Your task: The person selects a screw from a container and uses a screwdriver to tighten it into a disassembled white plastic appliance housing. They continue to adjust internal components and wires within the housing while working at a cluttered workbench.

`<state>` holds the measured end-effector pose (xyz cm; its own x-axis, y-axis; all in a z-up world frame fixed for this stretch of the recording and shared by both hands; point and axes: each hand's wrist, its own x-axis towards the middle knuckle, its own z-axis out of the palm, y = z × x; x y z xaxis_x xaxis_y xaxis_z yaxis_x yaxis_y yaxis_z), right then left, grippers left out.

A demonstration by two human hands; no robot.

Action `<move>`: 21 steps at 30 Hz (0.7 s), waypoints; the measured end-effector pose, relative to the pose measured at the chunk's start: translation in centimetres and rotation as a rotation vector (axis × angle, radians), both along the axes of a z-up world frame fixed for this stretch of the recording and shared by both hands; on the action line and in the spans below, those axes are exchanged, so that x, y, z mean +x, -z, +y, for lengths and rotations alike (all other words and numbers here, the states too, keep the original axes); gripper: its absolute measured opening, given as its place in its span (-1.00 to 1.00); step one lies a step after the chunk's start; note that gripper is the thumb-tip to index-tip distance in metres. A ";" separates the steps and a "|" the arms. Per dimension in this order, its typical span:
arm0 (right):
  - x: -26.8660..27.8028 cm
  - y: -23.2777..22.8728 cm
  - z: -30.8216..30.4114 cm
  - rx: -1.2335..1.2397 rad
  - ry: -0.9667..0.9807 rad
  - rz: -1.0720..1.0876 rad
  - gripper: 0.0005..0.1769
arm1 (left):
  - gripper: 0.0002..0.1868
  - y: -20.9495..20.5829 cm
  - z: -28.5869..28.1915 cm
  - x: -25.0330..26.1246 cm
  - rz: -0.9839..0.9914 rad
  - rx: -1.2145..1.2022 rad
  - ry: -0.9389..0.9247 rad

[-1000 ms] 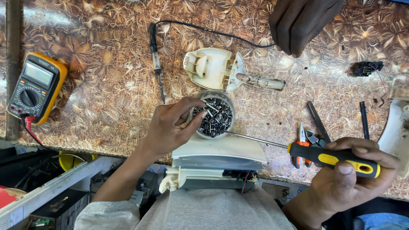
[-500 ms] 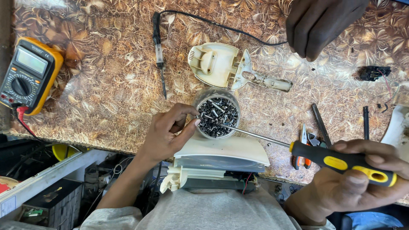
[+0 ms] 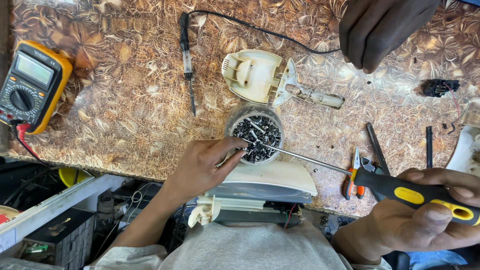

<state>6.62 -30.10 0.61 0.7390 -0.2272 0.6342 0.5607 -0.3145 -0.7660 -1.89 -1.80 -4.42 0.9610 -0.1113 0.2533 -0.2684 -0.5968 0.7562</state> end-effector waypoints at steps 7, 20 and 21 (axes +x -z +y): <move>0.6 0.7 -1.5 -0.029 0.007 0.026 -0.45 | -0.85 0.7 -0.1 0.0 0.018 0.044 -0.012; 0.7 2.2 -3.5 0.073 -0.054 0.211 -0.56 | -0.88 1.2 -0.7 0.4 0.015 0.136 -0.068; 0.8 2.3 -3.6 0.103 -0.055 0.216 -0.58 | -0.88 1.2 -0.7 0.5 0.010 0.140 -0.070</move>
